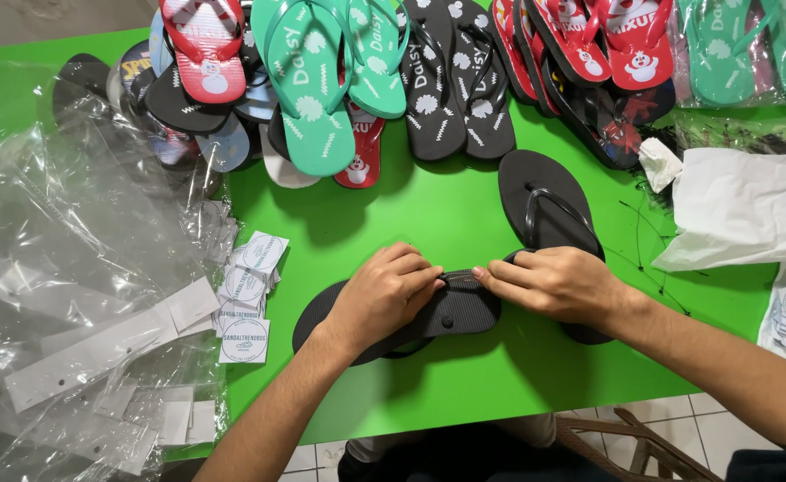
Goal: Trimming excess plastic material from the straps of flip-flops using scissors at a finishing station.
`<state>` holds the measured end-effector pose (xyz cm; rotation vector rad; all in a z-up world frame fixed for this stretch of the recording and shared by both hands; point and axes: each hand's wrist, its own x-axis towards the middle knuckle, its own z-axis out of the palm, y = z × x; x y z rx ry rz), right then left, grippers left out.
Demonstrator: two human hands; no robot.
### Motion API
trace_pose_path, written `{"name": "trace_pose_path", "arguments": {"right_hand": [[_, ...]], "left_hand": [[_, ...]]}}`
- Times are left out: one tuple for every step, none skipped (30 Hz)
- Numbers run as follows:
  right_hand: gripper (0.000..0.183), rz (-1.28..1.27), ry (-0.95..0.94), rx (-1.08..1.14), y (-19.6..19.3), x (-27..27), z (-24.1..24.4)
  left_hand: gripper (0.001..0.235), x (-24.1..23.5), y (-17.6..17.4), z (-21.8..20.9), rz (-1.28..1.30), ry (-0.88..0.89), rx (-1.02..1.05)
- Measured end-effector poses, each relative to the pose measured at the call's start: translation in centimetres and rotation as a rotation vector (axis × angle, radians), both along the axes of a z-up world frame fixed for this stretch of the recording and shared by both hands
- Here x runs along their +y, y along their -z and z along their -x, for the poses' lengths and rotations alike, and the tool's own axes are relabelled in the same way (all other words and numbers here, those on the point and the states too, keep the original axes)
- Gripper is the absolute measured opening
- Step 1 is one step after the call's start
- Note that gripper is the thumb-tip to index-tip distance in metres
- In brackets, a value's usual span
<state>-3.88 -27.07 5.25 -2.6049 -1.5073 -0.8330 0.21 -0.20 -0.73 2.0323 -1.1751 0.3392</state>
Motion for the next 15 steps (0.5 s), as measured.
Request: {"name": "trace_pose_path", "arguments": {"right_hand": [[0.020,0.001,0.002,0.001,-0.15,0.10,0.04],[0.020,0.004,-0.002,-0.002,-0.31,0.19,0.07],[0.019,0.007,-0.004,-0.006,-0.46,0.29,0.08],[0.019,0.007,-0.002,-0.007,-0.40,0.31,0.09],[0.019,0.014,0.000,-0.016,-0.32,0.37,0.10],[0.018,0.020,0.003,-0.025,-0.24,0.44,0.12],[0.018,0.020,0.001,-0.025,-0.18,0.45,0.14],[0.018,0.022,-0.002,-0.045,-0.12,0.46,0.18],[0.017,0.024,-0.004,-0.064,-0.08,0.45,0.23],[0.017,0.025,-0.005,-0.063,0.11,0.41,0.23],[0.017,0.015,-0.015,-0.074,0.28,0.36,0.20],[0.018,0.005,-0.024,-0.085,0.44,0.28,0.19],[0.018,0.004,-0.023,-0.088,0.47,0.17,0.16],[0.019,-0.016,-0.036,-0.071,0.49,0.06,0.12],[0.020,-0.035,-0.050,-0.054,0.51,-0.01,0.00]], "left_hand": [[0.011,0.01,0.04,0.01,0.001,0.002,0.001],[0.011,0.01,0.07,0.02,-0.001,0.002,0.000],[0.011,0.01,0.10,-0.01,-0.003,0.003,-0.002],[0.011,0.00,0.15,-0.05,-0.002,0.005,-0.003],[0.011,0.03,0.21,-0.02,-0.007,0.003,-0.006],[0.011,0.08,0.28,0.01,-0.011,0.000,-0.009],[0.011,0.08,0.29,-0.04,-0.011,-0.001,-0.009],[0.011,0.08,0.31,-0.09,-0.004,0.003,-0.016],[0.011,0.06,0.33,-0.12,0.004,0.008,-0.022],[0.011,0.06,0.36,-0.02,0.004,0.007,-0.021],[0.011,0.04,0.37,-0.01,0.007,0.006,-0.022],[0.011,0.00,0.35,0.01,0.009,0.004,-0.023],[0.011,0.01,0.32,0.05,0.008,0.005,-0.027],[0.011,0.03,0.29,0.08,0.002,-0.001,-0.038],[0.010,0.09,0.23,0.06,-0.006,-0.008,-0.049]]}}
